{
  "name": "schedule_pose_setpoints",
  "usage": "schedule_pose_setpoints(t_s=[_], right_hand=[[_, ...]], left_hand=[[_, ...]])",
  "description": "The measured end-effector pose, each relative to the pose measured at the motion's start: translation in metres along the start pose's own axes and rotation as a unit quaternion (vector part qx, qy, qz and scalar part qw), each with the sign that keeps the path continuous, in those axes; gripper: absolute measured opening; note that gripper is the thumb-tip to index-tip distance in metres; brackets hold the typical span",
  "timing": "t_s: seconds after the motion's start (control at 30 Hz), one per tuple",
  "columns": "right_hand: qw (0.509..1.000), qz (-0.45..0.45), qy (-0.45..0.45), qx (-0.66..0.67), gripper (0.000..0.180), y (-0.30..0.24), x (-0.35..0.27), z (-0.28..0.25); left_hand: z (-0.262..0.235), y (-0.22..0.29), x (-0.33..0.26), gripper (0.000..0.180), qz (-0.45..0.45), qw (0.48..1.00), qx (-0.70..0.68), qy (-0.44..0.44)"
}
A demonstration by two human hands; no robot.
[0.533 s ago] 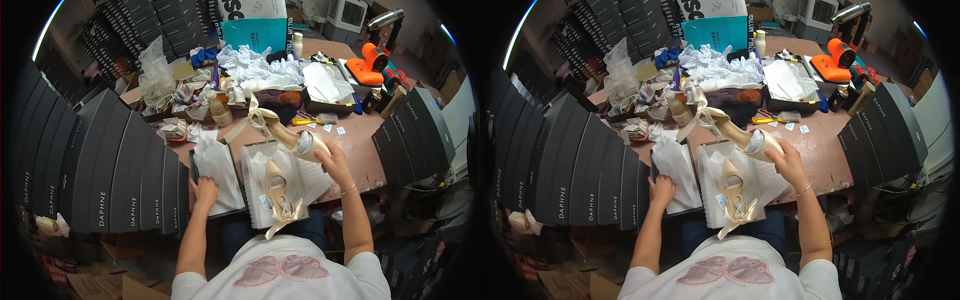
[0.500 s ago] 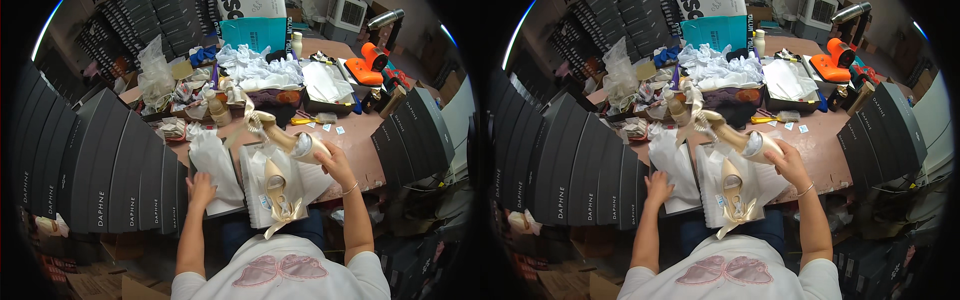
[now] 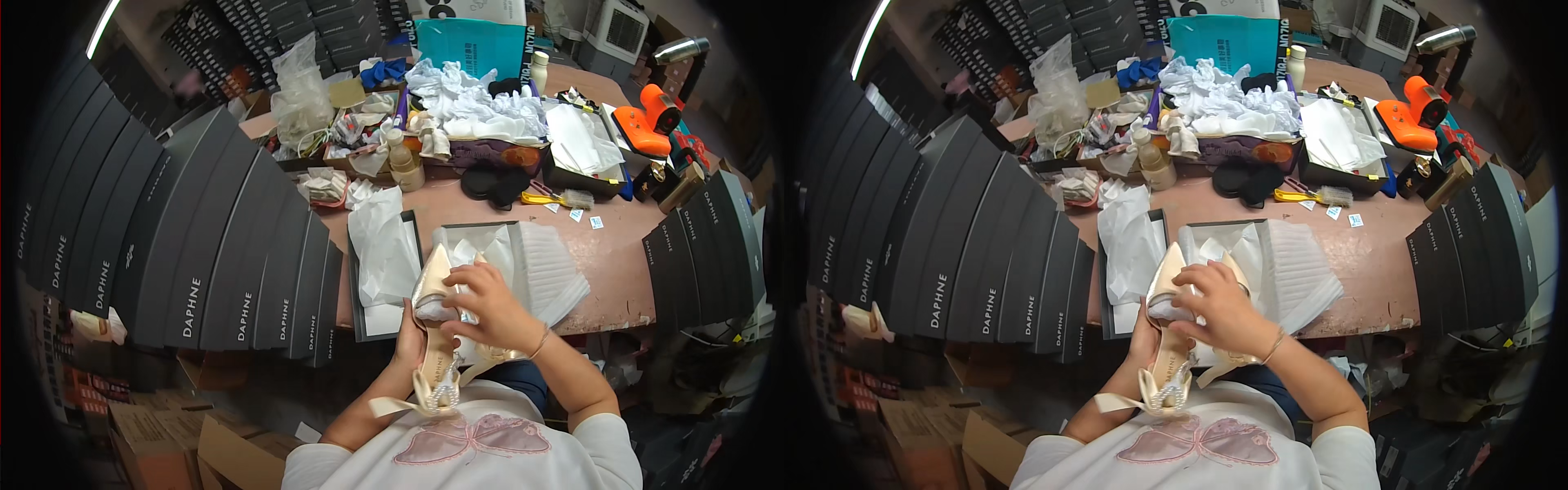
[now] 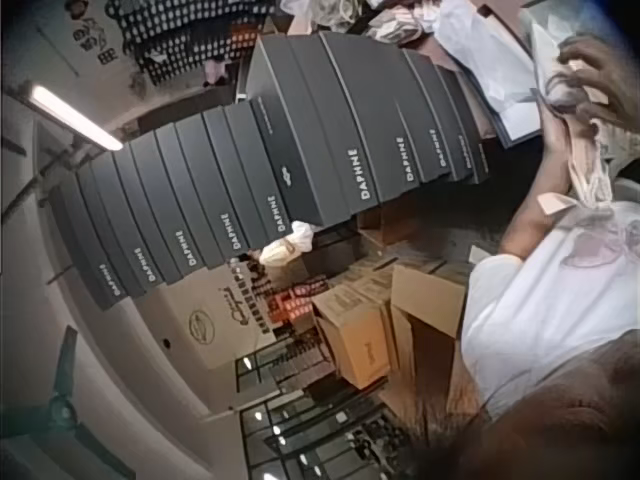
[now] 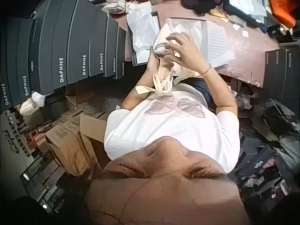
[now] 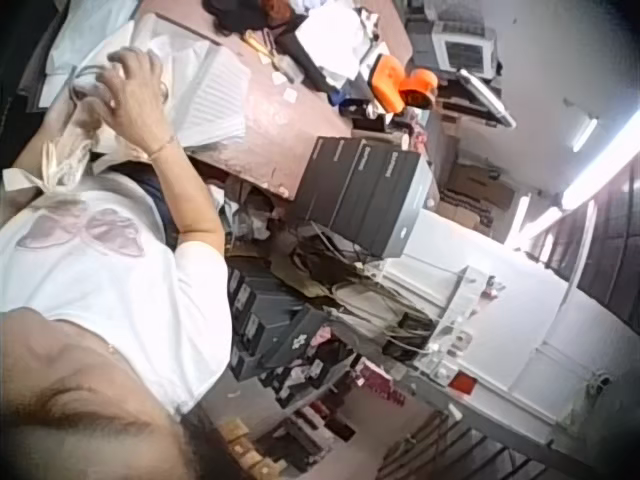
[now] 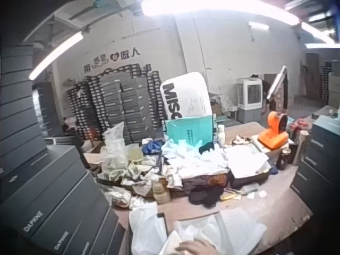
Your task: Pack finished high-heeled shoes into boxes using protective wrapping and tissue paper.
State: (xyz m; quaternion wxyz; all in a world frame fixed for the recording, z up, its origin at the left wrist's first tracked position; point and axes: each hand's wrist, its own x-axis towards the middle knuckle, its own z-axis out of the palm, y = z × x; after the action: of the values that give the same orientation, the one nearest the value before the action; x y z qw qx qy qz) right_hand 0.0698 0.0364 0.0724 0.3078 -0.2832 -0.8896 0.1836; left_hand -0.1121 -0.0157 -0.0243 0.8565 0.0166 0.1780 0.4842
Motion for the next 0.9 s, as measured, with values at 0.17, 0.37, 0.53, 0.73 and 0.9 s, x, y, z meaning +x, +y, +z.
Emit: schedule_pose_setpoints(t_s=[0.17, 0.37, 0.53, 0.73, 0.9], right_hand=[[0.990, 0.068, 0.057, -0.112, 0.038, -0.004, -0.011, 0.058], [0.996, 0.077, 0.024, -0.035, 0.027, 0.006, -0.018, 0.061], [0.971, 0.146, 0.154, -0.113, 0.028, 0.034, -0.028, 0.023], [0.978, -0.030, 0.021, -0.205, 0.030, 0.018, -0.006, 0.044], [0.982, -0.062, -0.012, -0.178, 0.027, 0.032, -0.007, 0.063]], left_hand=[[0.038, -0.023, -0.007, 0.072, 0.100, 0.981, 0.076, 0.148], [0.020, -0.034, -0.002, 0.072, 0.127, 0.969, 0.090, 0.190], [-0.017, -0.003, 0.000, 0.080, 0.062, 0.970, 0.096, 0.212], [0.021, -0.020, 0.003, 0.070, 0.059, 0.984, 0.035, 0.165], [0.010, -0.024, -0.004, 0.065, 0.065, 0.988, 0.038, 0.136]])
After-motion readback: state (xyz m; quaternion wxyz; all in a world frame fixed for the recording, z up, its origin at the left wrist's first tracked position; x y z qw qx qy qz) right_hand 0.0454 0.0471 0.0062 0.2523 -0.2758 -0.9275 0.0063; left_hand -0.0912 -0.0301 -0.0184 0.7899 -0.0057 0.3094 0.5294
